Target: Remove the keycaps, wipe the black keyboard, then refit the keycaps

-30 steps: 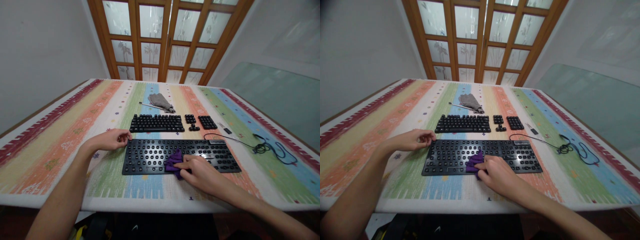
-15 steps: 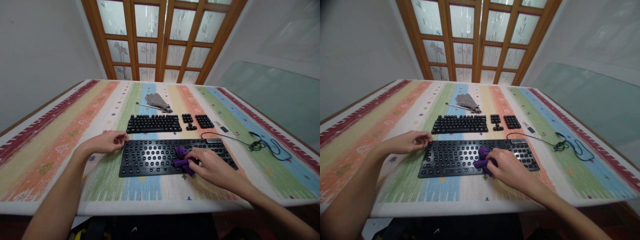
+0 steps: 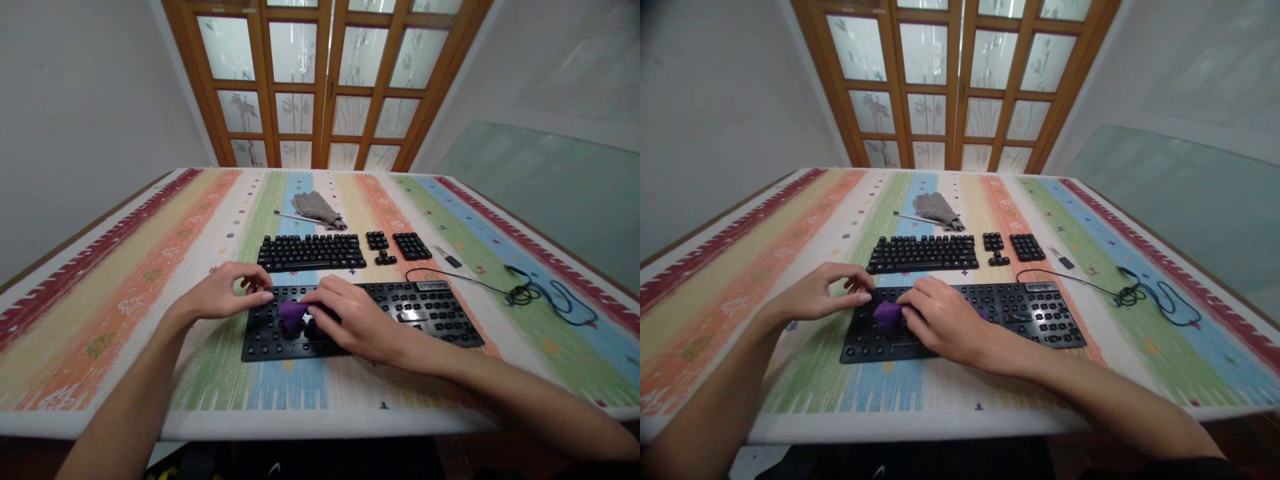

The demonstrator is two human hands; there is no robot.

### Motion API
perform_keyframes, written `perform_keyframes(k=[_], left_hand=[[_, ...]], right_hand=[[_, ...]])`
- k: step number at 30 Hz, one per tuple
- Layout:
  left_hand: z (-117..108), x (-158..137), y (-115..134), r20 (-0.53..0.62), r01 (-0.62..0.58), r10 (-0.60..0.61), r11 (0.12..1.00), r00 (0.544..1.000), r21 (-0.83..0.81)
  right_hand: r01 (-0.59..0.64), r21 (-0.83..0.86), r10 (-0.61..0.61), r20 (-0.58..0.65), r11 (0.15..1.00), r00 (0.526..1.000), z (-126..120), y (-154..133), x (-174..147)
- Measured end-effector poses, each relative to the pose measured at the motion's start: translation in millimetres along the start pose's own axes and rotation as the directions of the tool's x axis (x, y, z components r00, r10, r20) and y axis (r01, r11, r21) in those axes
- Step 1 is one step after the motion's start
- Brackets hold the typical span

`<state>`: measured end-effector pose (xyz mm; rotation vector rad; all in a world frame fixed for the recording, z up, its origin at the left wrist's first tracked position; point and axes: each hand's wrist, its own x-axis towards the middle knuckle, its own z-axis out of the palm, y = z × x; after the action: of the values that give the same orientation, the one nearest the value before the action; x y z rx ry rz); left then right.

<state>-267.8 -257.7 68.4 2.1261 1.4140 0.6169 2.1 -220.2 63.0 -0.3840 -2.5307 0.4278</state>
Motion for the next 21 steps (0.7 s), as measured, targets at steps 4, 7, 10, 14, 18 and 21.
perform_keyframes(k=[4, 7, 10, 14, 18, 21], left_hand=[[5.1, 0.4, 11.5, 0.083, -0.03, 0.037, 0.996, 0.996, -0.084], [9.8, 1.4, 11.0, 0.148, -0.063, 0.071, 0.996, 0.986, -0.059], [13.9, 2.5, 7.4, 0.224, -0.095, 0.1, 0.995, 0.969, -0.033], [17.8, 2.9, 6.8, 0.29, -0.096, 0.094, 0.995, 0.952, -0.008], [21.4, 3.3, 8.8, 0.308, -0.123, 0.113, 0.992, 0.945, 0.014], [23.6, 4.3, 9.4, 0.31, -0.131, 0.118, 0.991, 0.943, 0.021]], right_hand=[[0.006, 0.025, -0.007, 0.051, 1.0, 0.999, 30.8, 1.8, 11.4], [0.028, 0.024, -0.031, 0.108, 0.999, 0.994, 39.6, 1.0, 13.9], [0.052, -0.002, -0.05, 0.216, 0.999, 0.975, 37.3, 2.3, 11.2], [0.092, -0.074, -0.059, 0.366, 0.993, 0.929, 30.0, 8.2, 2.8], [0.076, -0.125, -0.018, 0.409, 0.989, 0.912, 26.2, 13.6, -4.1], [0.035, -0.132, 0.02, 0.397, 0.991, 0.918, 24.9, 15.2, -7.0]])
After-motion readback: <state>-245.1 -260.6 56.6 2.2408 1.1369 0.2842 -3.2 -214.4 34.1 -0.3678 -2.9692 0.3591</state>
